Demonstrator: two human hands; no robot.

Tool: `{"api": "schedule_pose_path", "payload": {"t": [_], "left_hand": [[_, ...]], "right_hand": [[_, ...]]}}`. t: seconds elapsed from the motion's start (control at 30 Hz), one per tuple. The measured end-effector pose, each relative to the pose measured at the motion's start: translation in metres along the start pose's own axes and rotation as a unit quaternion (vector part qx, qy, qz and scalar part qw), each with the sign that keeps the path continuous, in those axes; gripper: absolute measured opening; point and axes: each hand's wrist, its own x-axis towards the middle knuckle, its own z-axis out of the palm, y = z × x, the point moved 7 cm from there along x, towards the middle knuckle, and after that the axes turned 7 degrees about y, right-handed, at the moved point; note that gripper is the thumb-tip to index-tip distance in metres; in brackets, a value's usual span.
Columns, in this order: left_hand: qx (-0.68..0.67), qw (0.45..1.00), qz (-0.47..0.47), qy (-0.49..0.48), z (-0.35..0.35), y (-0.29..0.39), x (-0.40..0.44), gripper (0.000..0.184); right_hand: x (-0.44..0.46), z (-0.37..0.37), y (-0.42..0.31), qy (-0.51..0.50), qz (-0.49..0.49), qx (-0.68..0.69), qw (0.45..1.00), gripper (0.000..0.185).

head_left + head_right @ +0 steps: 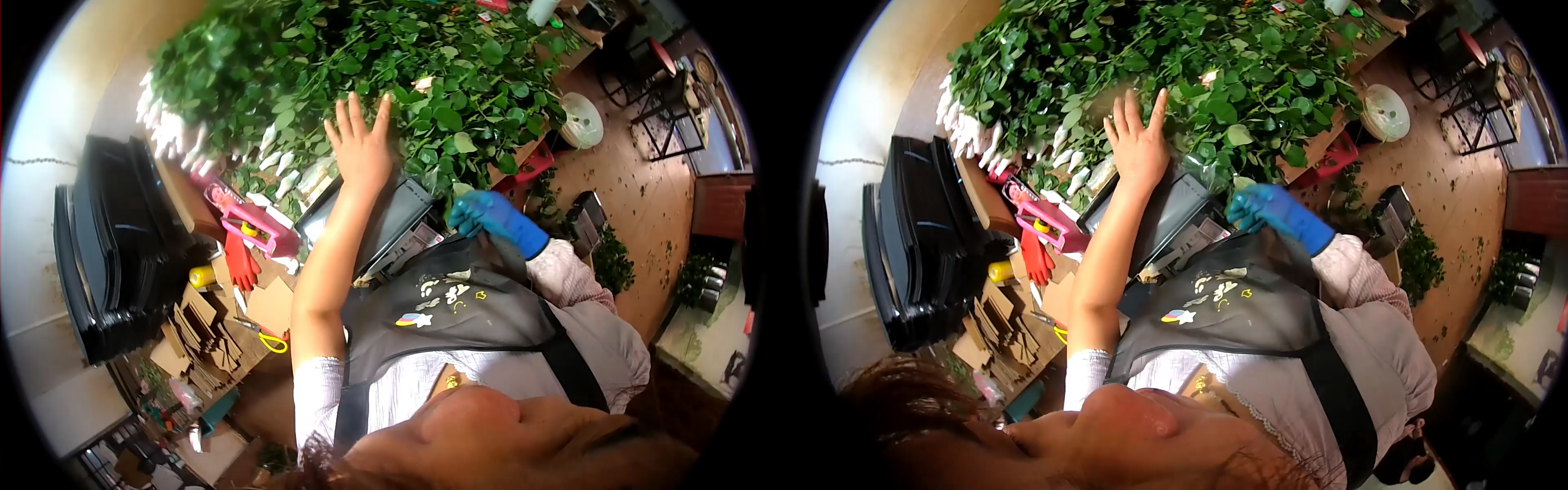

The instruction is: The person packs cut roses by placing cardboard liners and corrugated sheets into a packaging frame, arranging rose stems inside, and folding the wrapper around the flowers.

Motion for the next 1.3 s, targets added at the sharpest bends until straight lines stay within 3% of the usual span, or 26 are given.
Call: {"api": "schedule_pose_path", "payload": {"t": [0.03, 0.1, 0.17, 0.2, 0.27, 0.33, 0.37, 0.43, 0.5, 0.57, 0.63, 0.7, 0.77, 0.87, 1.0, 1.1, 1.17, 1.2, 1.23, 1.27, 1.3], "left_hand": [[-0.009, 0.999, -0.012, -0.037, 0.003, -0.001, 0.0, 0.075], [-0.081, 0.996, -0.011, -0.039, 0.001, -0.006, -0.001, 0.061], [-0.3, 0.953, -0.043, -0.003, -0.006, -0.02, 0.0, 0.055], [-0.34, 0.938, -0.069, 0.015, -0.017, -0.026, -0.001, 0.048], [-0.376, 0.919, -0.117, 0.034, -0.04, -0.038, -0.012, 0.04], [-0.442, 0.876, -0.181, 0.057, -0.055, -0.056, -0.037, 0.035], [-0.499, 0.834, -0.224, 0.073, -0.059, -0.066, -0.054, 0.033], [-0.436, 0.848, -0.278, 0.12, -0.092, -0.081, -0.093, 0.03], [-0.434, 0.787, -0.392, 0.198, -0.103, -0.101, -0.148, 0.028], [-0.428, 0.736, -0.466, 0.243, -0.105, -0.113, -0.202, 0.027], [-0.383, 0.719, -0.534, 0.228, -0.068, -0.14, -0.283, 0.029], [-0.429, 0.648, -0.605, 0.174, -0.058, -0.129, -0.309, 0.03], [-0.459, 0.6, -0.635, 0.157, -0.052, -0.119, -0.322, 0.032], [-0.48, 0.59, -0.628, 0.165, -0.054, -0.122, -0.329, 0.035], [-0.481, 0.58, -0.627, 0.197, -0.074, -0.121, -0.33, 0.043], [-0.599, 0.567, -0.559, 0.087, -0.056, -0.115, -0.306, 0.049], [-0.692, 0.521, -0.499, -0.008, -0.058, -0.082, -0.255, 0.063], [-0.778, 0.38, -0.499, -0.026, -0.048, -0.066, -0.24, 0.071], [-0.845, 0.343, -0.409, -0.018, -0.064, -0.05, -0.206, 0.069], [-0.841, 0.386, -0.379, -0.012, -0.073, -0.044, -0.183, 0.065], [-0.835, 0.427, -0.347, -0.002, -0.084, -0.039, -0.163, 0.063]], "right_hand": [[0.008, -0.001, 0.019, 0.012, 0.037, -0.026, 0.999, 0.034], [0.053, -0.01, 0.079, -0.024, 0.004, 0.105, 0.994, 0.032], [0.105, -0.025, 0.115, 0.006, -0.149, 0.053, 0.987, 0.036], [0.125, -0.032, 0.117, 0.055, -0.279, -0.063, 0.957, 0.04], [0.129, -0.031, 0.11, 0.096, -0.317, -0.187, 0.925, 0.047], [0.097, -0.031, 0.08, 0.079, -0.148, -0.208, 0.964, 0.049], [0.092, -0.028, 0.071, 0.067, -0.14, -0.335, 0.929, 0.048], [0.08, -0.023, 0.057, 0.031, -0.138, -0.575, 0.805, 0.049], [0.011, 0.009, -0.012, -0.019, -0.008, -0.759, 0.651, 0.054], [-0.023, 0.063, -0.054, -0.122, -0.252, -0.557, 0.782, 0.041], [-0.056, 0.12, -0.098, -0.168, -0.427, -0.362, 0.811, 0.037], [-0.064, 0.18, -0.115, -0.161, -0.595, -0.365, 0.698, 0.034], [-0.049, 0.239, -0.104, -0.202, -0.688, -0.438, 0.543, 0.037], [-0.016, 0.293, -0.053, -0.313, -0.609, -0.671, 0.286, 0.041], [-0.014, 0.3, -0.051, -0.387, -0.605, -0.634, 0.287, 0.046], [-0.045, 0.283, -0.108, -0.32, -0.625, -0.604, 0.377, 0.042], [-0.092, 0.251, -0.161, -0.215, -0.724, -0.486, 0.44, 0.036], [-0.119, 0.231, -0.185, -0.207, -0.73, -0.375, 0.533, 0.033], [-0.138, 0.203, -0.2, -0.192, -0.722, -0.255, 0.614, 0.03], [-0.146, 0.161, -0.202, -0.15, -0.709, -0.196, 0.661, 0.031], [-0.148, 0.122, -0.198, -0.128, -0.635, -0.146, 0.747, 0.031]]}}
